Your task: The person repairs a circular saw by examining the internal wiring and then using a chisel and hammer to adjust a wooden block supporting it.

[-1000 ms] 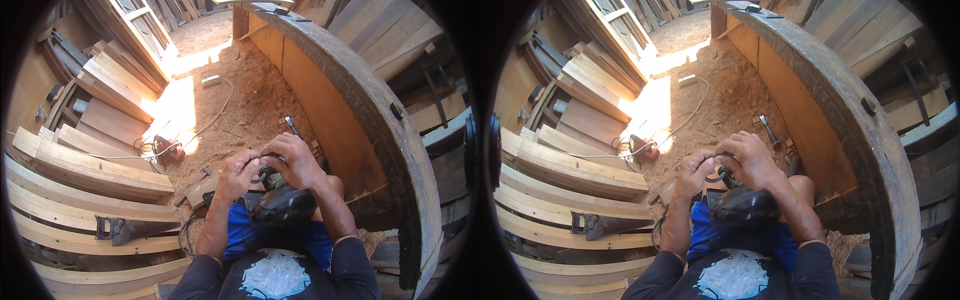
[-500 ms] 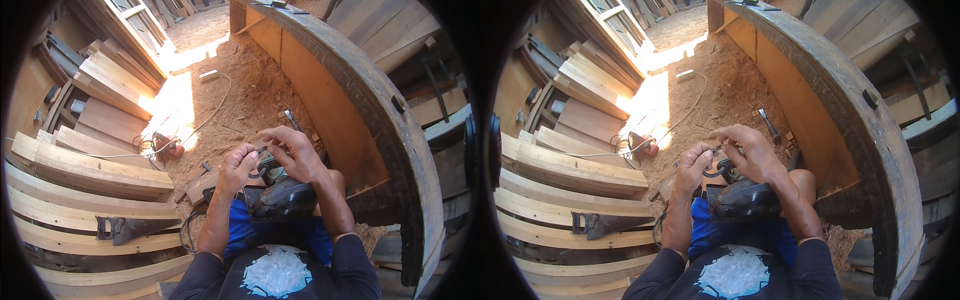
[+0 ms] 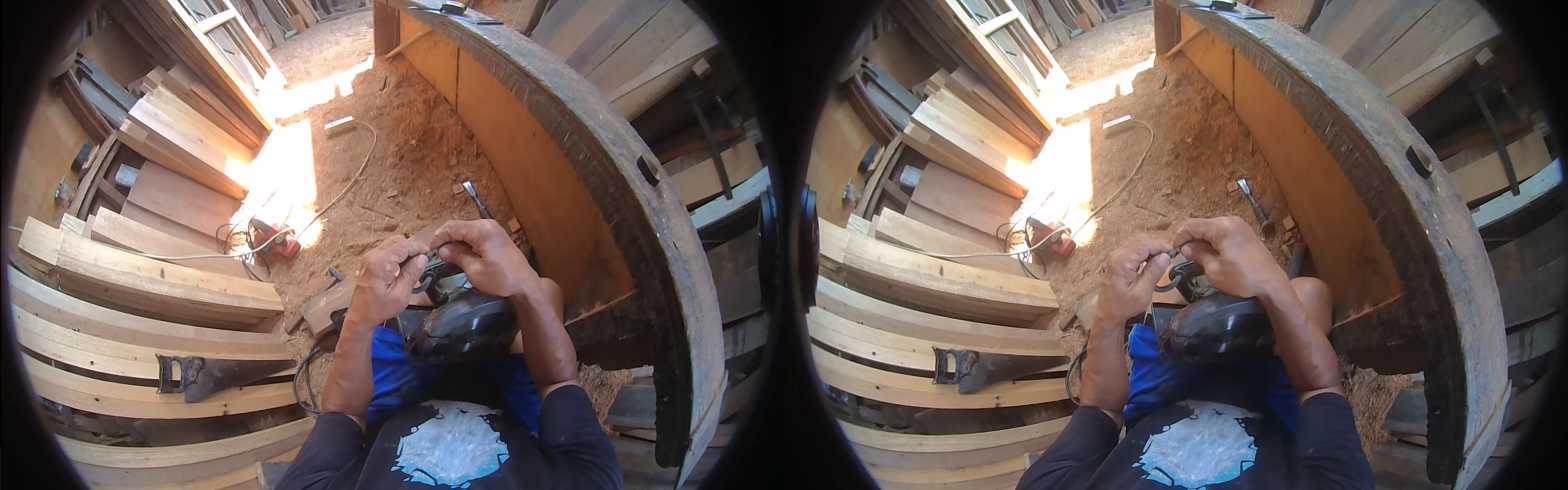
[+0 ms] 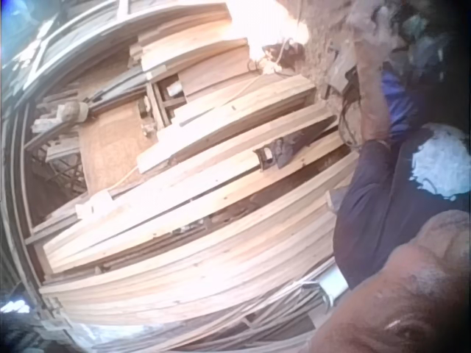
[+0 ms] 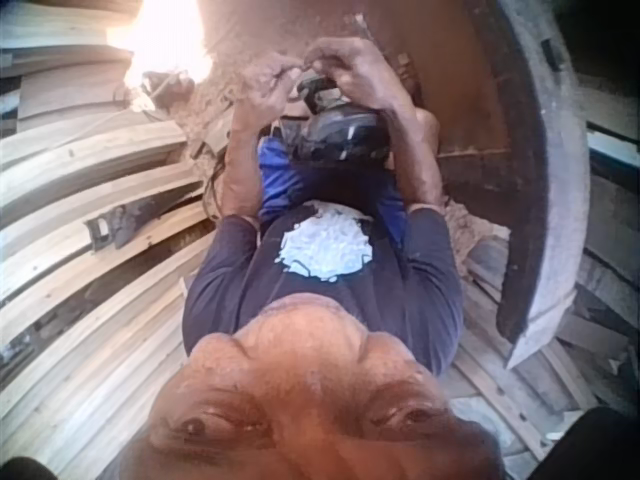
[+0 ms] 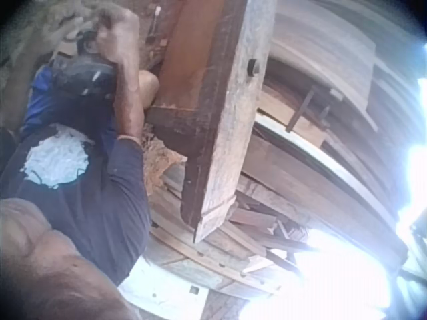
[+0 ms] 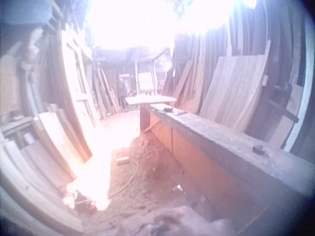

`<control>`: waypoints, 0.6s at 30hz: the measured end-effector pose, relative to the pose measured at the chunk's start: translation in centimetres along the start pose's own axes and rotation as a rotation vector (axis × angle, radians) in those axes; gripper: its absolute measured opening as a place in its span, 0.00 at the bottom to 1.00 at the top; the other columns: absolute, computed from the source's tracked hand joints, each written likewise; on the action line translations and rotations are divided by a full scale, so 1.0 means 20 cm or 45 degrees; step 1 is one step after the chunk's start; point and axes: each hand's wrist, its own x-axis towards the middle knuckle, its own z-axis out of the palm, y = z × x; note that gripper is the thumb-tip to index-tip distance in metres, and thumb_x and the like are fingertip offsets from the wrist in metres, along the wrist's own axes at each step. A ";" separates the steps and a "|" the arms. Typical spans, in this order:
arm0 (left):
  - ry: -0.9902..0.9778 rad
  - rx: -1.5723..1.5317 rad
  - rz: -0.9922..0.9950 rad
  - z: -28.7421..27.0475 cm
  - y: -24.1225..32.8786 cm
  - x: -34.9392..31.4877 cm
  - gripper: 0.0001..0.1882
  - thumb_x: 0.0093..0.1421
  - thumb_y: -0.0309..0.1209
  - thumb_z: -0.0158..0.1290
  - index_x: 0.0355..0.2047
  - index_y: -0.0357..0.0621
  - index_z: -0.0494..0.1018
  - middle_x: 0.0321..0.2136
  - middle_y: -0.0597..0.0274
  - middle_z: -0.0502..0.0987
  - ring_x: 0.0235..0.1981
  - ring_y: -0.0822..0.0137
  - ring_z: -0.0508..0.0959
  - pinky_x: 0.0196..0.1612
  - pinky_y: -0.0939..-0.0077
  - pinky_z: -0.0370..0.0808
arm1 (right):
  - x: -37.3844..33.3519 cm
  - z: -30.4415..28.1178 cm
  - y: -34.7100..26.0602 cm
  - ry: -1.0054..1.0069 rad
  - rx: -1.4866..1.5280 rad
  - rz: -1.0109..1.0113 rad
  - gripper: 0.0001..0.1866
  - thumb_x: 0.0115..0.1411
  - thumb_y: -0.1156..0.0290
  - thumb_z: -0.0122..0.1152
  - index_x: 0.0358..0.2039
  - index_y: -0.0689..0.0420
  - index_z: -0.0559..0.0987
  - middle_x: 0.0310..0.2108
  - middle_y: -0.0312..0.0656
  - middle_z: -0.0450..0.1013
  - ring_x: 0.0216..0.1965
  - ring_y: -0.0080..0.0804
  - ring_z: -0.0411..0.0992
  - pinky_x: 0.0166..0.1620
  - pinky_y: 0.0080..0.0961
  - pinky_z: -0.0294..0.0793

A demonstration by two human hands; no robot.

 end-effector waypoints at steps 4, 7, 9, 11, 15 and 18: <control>-0.169 -0.152 -0.012 -0.01 0.04 0.00 0.05 0.62 0.22 0.58 0.38 0.36 0.80 0.29 0.55 0.79 0.32 0.62 0.80 0.37 0.69 0.75 | -0.01 -0.07 0.04 -0.275 0.457 0.216 0.07 0.60 0.83 0.63 0.40 0.65 0.82 0.33 0.41 0.80 0.36 0.27 0.78 0.42 0.28 0.79; -0.225 -0.198 -0.018 -0.01 -0.02 -0.01 0.06 0.62 0.24 0.58 0.38 0.35 0.80 0.30 0.54 0.79 0.33 0.62 0.80 0.38 0.69 0.75 | -0.01 -0.08 0.05 -0.336 0.519 0.200 0.07 0.61 0.83 0.63 0.39 0.65 0.82 0.32 0.36 0.79 0.36 0.20 0.75 0.43 0.23 0.77; -0.255 -0.212 -0.015 0.00 -0.05 -0.03 0.06 0.62 0.25 0.59 0.38 0.35 0.80 0.30 0.54 0.79 0.33 0.61 0.80 0.38 0.69 0.75 | -0.02 -0.06 0.07 -0.343 0.524 0.173 0.06 0.61 0.83 0.63 0.38 0.64 0.82 0.30 0.33 0.78 0.35 0.17 0.73 0.42 0.21 0.75; -0.147 -0.243 -0.015 0.04 -0.05 -0.04 0.06 0.68 0.25 0.55 0.41 0.36 0.79 0.28 0.65 0.73 0.31 0.76 0.74 0.32 0.78 0.71 | -0.02 -0.04 0.09 -0.295 0.552 0.195 0.08 0.61 0.84 0.63 0.41 0.65 0.82 0.35 0.40 0.80 0.37 0.25 0.77 0.44 0.27 0.80; -0.047 -0.008 -0.070 0.05 0.04 -0.03 0.06 0.65 0.28 0.58 0.38 0.37 0.79 0.28 0.62 0.75 0.31 0.70 0.77 0.34 0.73 0.73 | 0.00 0.00 0.07 -0.214 0.475 0.290 0.07 0.61 0.83 0.63 0.40 0.65 0.82 0.33 0.40 0.80 0.36 0.24 0.77 0.43 0.26 0.79; 0.083 0.317 0.108 0.04 0.09 -0.02 0.07 0.61 0.29 0.62 0.36 0.38 0.79 0.29 0.56 0.78 0.32 0.59 0.80 0.35 0.65 0.75 | 0.01 0.01 0.05 -0.204 0.427 0.247 0.06 0.61 0.82 0.64 0.39 0.65 0.82 0.32 0.41 0.80 0.35 0.24 0.77 0.41 0.26 0.78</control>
